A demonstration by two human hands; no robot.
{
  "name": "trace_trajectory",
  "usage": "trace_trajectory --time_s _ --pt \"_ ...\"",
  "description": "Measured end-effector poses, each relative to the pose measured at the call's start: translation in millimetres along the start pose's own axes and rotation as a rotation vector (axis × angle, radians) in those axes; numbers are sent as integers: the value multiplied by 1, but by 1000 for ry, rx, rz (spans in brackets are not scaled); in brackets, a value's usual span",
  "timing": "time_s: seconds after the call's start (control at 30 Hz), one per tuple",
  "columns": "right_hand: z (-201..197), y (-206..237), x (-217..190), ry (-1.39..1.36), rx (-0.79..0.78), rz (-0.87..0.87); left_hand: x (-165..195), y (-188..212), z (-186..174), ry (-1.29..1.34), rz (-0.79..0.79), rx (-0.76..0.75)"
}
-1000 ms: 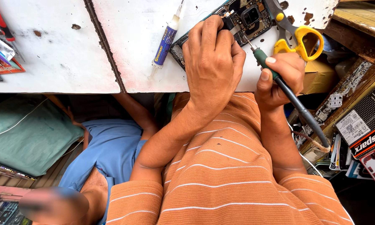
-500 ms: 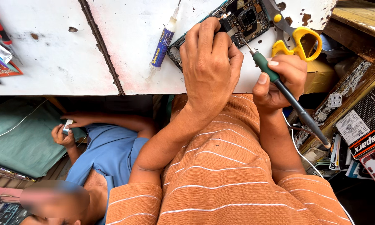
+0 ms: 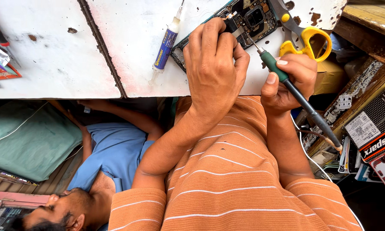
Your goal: The person solders a small circuit board component using a soldering iron and flux, then moves to a disassembled mobile phone. They place the component onto the phone's motherboard, apply adhesive with a syringe, and continue soldering connections on the board.
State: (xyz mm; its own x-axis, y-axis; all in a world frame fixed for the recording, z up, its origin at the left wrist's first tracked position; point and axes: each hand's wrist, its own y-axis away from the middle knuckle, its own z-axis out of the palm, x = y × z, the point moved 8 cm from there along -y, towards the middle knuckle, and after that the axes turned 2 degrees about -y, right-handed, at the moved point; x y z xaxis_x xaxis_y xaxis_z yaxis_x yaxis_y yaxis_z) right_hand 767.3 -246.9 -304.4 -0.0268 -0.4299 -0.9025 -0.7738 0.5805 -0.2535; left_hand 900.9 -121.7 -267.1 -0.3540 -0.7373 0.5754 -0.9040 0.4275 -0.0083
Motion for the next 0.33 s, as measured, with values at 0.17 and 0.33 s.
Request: trace_trajectory --time_s 0.17,0.33 --pt "4 -2 -6 92 -64 -33 1 -1 0 -10 -6 9" --pt "8 -2 -3 143 -87 -37 0 0 0 -16 -4 9"
